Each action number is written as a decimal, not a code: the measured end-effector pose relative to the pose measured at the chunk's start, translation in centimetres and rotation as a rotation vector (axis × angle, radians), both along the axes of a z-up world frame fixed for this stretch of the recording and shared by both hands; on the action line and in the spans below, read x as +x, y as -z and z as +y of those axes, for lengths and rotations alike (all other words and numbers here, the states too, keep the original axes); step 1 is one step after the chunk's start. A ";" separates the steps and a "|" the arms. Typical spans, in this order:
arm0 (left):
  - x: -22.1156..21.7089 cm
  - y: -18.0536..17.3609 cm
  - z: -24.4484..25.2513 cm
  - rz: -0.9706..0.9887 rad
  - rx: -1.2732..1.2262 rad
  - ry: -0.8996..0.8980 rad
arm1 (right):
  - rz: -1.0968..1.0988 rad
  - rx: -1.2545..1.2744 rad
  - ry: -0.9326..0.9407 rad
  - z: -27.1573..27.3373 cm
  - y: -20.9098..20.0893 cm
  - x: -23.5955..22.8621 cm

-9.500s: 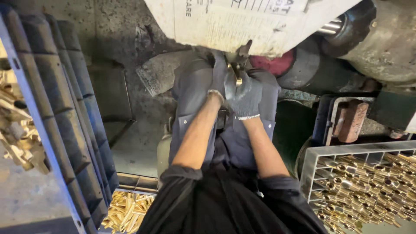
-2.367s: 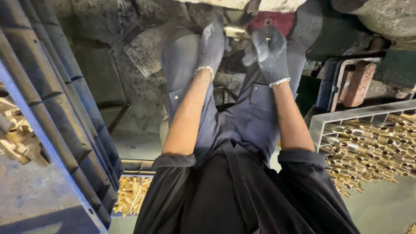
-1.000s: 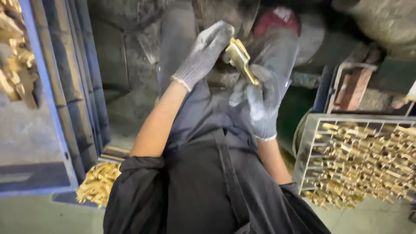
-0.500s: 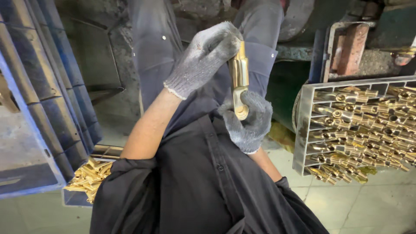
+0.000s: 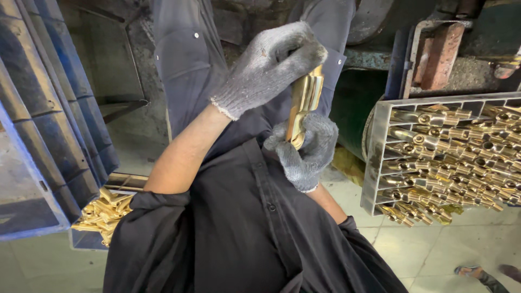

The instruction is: The person sits on the floor and repeatedly picks up brass-colored metal parts from a nearby crate. They hold each part against a rotating grinding wheel to polish its surface, then place the finished part into a metal tray with compartments.

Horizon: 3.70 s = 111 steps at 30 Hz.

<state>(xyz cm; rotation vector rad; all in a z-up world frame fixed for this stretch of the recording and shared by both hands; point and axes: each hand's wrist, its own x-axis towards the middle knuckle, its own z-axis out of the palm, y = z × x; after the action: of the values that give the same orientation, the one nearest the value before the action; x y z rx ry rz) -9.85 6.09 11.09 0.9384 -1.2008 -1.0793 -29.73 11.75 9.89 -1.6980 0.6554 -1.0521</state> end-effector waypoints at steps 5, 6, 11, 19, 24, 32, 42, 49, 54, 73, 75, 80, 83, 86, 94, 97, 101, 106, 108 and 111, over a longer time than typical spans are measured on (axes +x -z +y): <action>0.0 0.1 0.1 -0.023 0.033 -0.028 | -0.064 0.100 -0.041 0.0 0.6 -0.1; 0.0 0.2 0.1 -0.017 0.032 -0.029 | -0.071 0.114 -0.037 0.1 0.6 -0.1; 0.0 0.9 0.0 0.008 0.036 -0.022 | -0.106 0.178 -0.047 0.3 0.7 0.2; 0.3 1.7 0.2 0.138 0.029 0.054 | 0.425 -0.715 0.159 -0.9 -2.4 1.7; 0.9 1.6 0.7 0.250 0.015 0.137 | 0.335 -0.416 0.227 -0.1 -1.4 2.0; 0.8 2.1 0.8 0.353 0.098 0.124 | 0.472 -0.513 0.126 -0.9 -2.2 1.6; 1.0 2.0 0.7 0.313 0.042 0.154 | 0.384 -0.413 0.195 0.3 0.3 0.9; 0.8 2.4 0.4 0.306 0.058 0.144 | 0.304 -0.329 0.132 0.2 0.6 1.0; 0.8 2.9 0.4 0.372 0.084 0.169 | 0.232 -0.140 0.085 0.5 0.7 0.9; 0.8 3.2 0.6 0.368 0.076 0.135 | 0.141 -0.121 -0.029 -0.4 -0.3 1.5; 0.9 3.1 0.6 0.346 0.073 0.125 | 0.103 -0.118 -0.054 -0.5 -0.1 1.5; 1.4 2.6 1.0 0.284 0.093 0.071 | 0.082 -0.053 -0.065 -0.3 0.5 1.6; 1.4 2.3 1.3 0.188 0.140 -0.108 | 0.038 0.212 -0.047 -0.6 0.1 1.0; 1.3 2.4 1.8 0.319 0.201 -0.235 | 0.151 0.143 0.042 -2.0 0.2 0.9; 2.4 2.2 1.4 0.505 0.484 -0.369 | 0.540 -0.543 0.325 -8.2 3.4 0.5; 3.1 3.6 0.4 0.563 0.438 -0.308 | 0.537 -0.571 0.264 -11.3 4.1 1.0; 5.0 8.1 -2.1 0.200 0.302 -0.264 | 0.465 -0.675 0.172 -16.5 5.6 3.9; 8.4 13.5 -7.6 0.214 0.401 -0.229 | 0.289 -0.178 -0.067 -22.0 8.1 7.7; 8.5 14.4 -8.9 0.316 0.505 -0.261 | 0.220 0.079 -0.125 -23.3 9.7 8.8; 8.4 14.8 -10.0 0.334 0.609 -0.352 | 0.157 0.283 -0.132 -24.0 11.7 9.5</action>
<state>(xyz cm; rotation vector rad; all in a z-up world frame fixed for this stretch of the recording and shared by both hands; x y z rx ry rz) -1.49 -3.93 -3.74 1.3088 -0.4049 -1.2708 -20.19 -12.24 -1.80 -1.5617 0.7447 -0.7020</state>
